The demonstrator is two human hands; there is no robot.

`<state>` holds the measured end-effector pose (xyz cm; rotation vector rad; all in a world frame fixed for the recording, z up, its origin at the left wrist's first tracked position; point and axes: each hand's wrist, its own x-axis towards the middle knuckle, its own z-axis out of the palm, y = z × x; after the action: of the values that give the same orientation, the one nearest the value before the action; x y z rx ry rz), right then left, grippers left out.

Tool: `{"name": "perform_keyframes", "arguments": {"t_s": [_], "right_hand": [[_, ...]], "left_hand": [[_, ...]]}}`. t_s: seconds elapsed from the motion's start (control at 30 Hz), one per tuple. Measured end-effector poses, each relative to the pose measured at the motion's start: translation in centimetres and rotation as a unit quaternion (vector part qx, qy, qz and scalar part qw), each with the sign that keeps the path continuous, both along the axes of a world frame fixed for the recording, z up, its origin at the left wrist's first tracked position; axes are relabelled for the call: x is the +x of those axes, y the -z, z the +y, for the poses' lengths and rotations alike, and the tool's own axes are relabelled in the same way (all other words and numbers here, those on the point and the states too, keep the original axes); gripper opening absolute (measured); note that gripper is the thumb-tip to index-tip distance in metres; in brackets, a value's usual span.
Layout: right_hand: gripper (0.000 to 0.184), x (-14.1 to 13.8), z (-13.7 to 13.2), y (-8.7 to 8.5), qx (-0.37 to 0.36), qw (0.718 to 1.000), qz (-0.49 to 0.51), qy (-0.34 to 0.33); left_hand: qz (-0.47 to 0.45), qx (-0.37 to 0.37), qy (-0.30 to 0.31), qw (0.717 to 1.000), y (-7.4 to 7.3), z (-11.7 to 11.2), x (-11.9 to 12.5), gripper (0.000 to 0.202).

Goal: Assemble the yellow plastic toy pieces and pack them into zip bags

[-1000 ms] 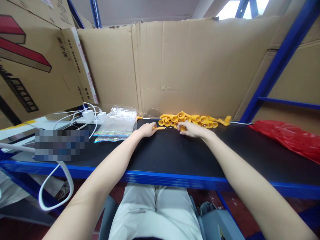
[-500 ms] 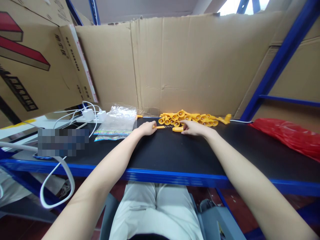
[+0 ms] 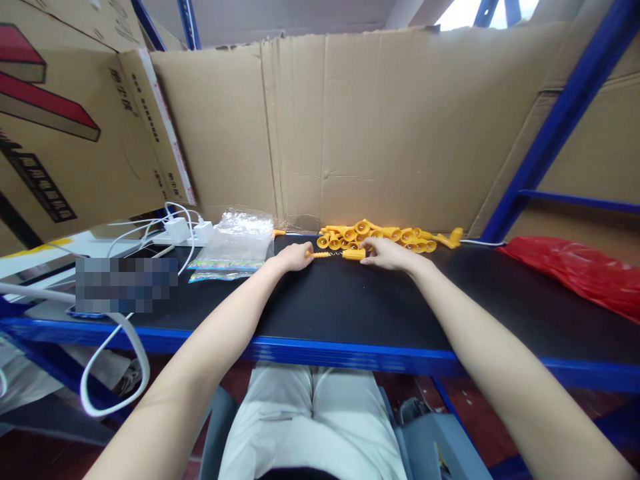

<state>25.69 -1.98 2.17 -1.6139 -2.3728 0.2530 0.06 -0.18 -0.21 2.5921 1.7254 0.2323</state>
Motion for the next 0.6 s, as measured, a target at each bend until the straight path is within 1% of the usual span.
{"name": "perform_keyframes", "arguments": {"t_s": [0.1,0.17,0.23,0.3,0.43,0.6], "right_hand": [[0.039,-0.43,0.04,0.33,0.004,0.999,0.031,-0.019],[0.038,-0.7,-0.01,0.42,0.012,0.998,0.055,-0.037],[0.038,-0.85,-0.07,0.41,0.025,0.995,0.078,-0.053],[0.038,-0.83,-0.08,0.37,0.024,0.992,0.103,-0.066],[0.04,-0.55,0.08,0.39,-0.023,0.985,0.151,-0.079],[0.036,-0.25,0.37,0.75,-0.086,0.97,0.217,-0.075]], "left_hand": [[-0.021,0.007,0.025,0.999,0.29,0.23,0.1,0.028],[-0.035,0.025,0.041,0.998,0.55,0.41,0.21,0.028],[-0.043,0.04,0.042,0.997,0.75,0.53,0.29,0.03],[-0.058,0.039,0.043,0.997,0.81,0.55,0.31,0.033],[-0.115,0.027,0.058,0.991,0.51,0.34,0.32,0.033],[-0.138,0.077,0.043,0.986,0.0,0.07,0.43,0.03]]}}
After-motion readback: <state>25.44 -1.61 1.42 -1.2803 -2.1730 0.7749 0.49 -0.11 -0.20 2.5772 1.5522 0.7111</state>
